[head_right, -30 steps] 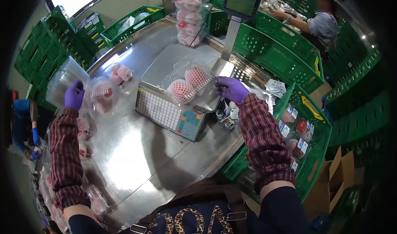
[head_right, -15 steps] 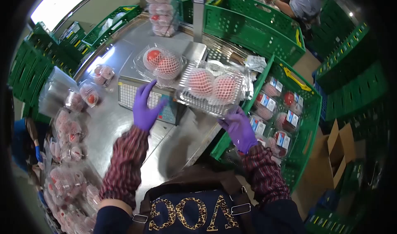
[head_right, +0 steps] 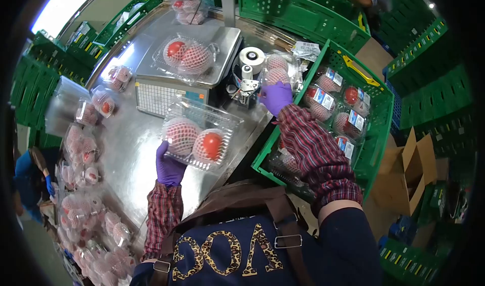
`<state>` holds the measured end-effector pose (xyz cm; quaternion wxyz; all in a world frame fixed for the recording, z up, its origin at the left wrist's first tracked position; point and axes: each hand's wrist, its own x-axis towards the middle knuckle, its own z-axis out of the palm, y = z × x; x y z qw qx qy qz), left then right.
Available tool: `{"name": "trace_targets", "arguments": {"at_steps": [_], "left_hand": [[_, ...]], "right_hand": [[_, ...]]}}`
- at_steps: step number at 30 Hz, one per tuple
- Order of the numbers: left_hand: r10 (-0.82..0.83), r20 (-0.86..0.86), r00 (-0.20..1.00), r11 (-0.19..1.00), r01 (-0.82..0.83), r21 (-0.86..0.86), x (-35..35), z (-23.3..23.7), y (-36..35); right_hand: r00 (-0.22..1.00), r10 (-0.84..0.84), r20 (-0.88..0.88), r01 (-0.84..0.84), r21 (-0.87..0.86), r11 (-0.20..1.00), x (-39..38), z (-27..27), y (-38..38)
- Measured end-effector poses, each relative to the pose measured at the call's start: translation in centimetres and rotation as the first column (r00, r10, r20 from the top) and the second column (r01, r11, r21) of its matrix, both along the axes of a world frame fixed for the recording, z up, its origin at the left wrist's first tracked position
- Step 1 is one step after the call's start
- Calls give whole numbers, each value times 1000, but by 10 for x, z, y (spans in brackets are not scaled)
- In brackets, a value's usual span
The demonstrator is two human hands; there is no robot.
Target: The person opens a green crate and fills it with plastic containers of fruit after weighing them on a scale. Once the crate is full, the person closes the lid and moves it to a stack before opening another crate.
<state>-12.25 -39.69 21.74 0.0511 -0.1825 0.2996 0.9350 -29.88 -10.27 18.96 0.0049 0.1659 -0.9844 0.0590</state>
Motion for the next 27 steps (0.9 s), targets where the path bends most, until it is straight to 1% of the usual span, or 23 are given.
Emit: {"name": "trace_targets", "arguments": {"at_steps": [2, 3, 4, 6, 8, 9, 10, 12, 13, 14, 15, 16, 17, 18, 19, 20, 21, 22, 23, 24, 25, 26, 27], "left_hand": [[42, -69, 997, 994, -48, -96, -2, 5, 8], [62, -103, 993, 985, -78, -156, -5, 12, 14], [75, -129, 989, 972, -102, -212, -7, 18, 21], [66, -140, 988, 971, -96, -218, -15, 20, 34], [56, -137, 989, 980, -81, -184, -21, 24, 51], [61, -122, 991, 986, -79, -147, -23, 29, 59], [74, -108, 991, 990, -86, -111, -24, 32, 65], [-8, -103, 995, 999, 11, 33, -28, 31, 78], [-104, -172, 980, 993, 94, -68, -30, 30, 88], [-109, -300, 948, 940, 0, -342, -35, 15, 104], [-107, -399, 911, 806, -155, -571, -40, 1, 120], [-186, -324, 928, 874, 5, -486, -33, 30, 118], [-187, -355, 916, 889, 4, -458, -33, 23, 117], [-194, -385, 902, 901, 8, -433, -32, 14, 106], [-133, -286, 949, 916, 7, -401, -25, 5, 81], [-86, -188, 978, 932, 13, -361, -21, -9, 56], [35, -130, 991, 892, -90, -444, -11, -26, 22], [159, -3, 987, 845, -138, -516, 9, -27, -17], [345, 27, 938, 792, -275, -544, 38, -60, -61], [499, 75, 863, 735, -375, -565, 62, -75, -108], [635, 91, 767, 659, -476, -583, 97, -83, -158], [745, 94, 660, 570, -559, -602, 133, -89, -208], [830, 84, 551, 477, -624, -619, 173, -88, -259]], "right_hand": [[997, -73, 28, 78, -265, 961, 14, 30, 0], [996, -69, 53, 86, -509, 856, 21, 43, 2], [975, 10, 223, 163, -741, 652, 33, 70, -3], [899, 266, 347, 244, -903, 353, 61, 99, -27], [987, 157, 33, -84, -730, 679, 84, 105, -56], [990, 94, -104, -137, -595, 792, 87, 98, -55], [995, 3, -100, -76, -736, 673, 92, 92, -52], [993, -110, -37, 4, -935, 354, 100, 72, -27], [973, 84, 214, 218, -975, -49, 106, 47, 0], [884, 261, 388, 466, -773, -430, 113, 22, 27], [986, 82, 147, 124, -963, 238, 111, -38, 93], [959, -83, -270, -102, -605, 790, 110, -97, 159], [942, -210, -263, -22, -670, 742, 114, -94, 187], [966, -181, -188, 77, -458, 886, 118, -47, 198], [923, -55, -381, -47, -253, 966, 111, -38, 230], [935, -119, -335, -15, -370, 929, 107, -38, 249], [953, -241, -181, 76, -630, 773, 102, -46, 267], [956, -293, 15, 169, -844, 509, 96, -51, 281], [952, -273, 141, 224, -927, 302, 92, -54, 284], [829, -106, 549, 503, -815, -287, 81, -50, 283], [907, -130, 400, 413, -905, 99, 72, -76, 289], [965, -99, 243, 260, -845, 466, 66, -120, 307], [976, -77, 204, 208, -764, 611, 68, -125, 302]]}}
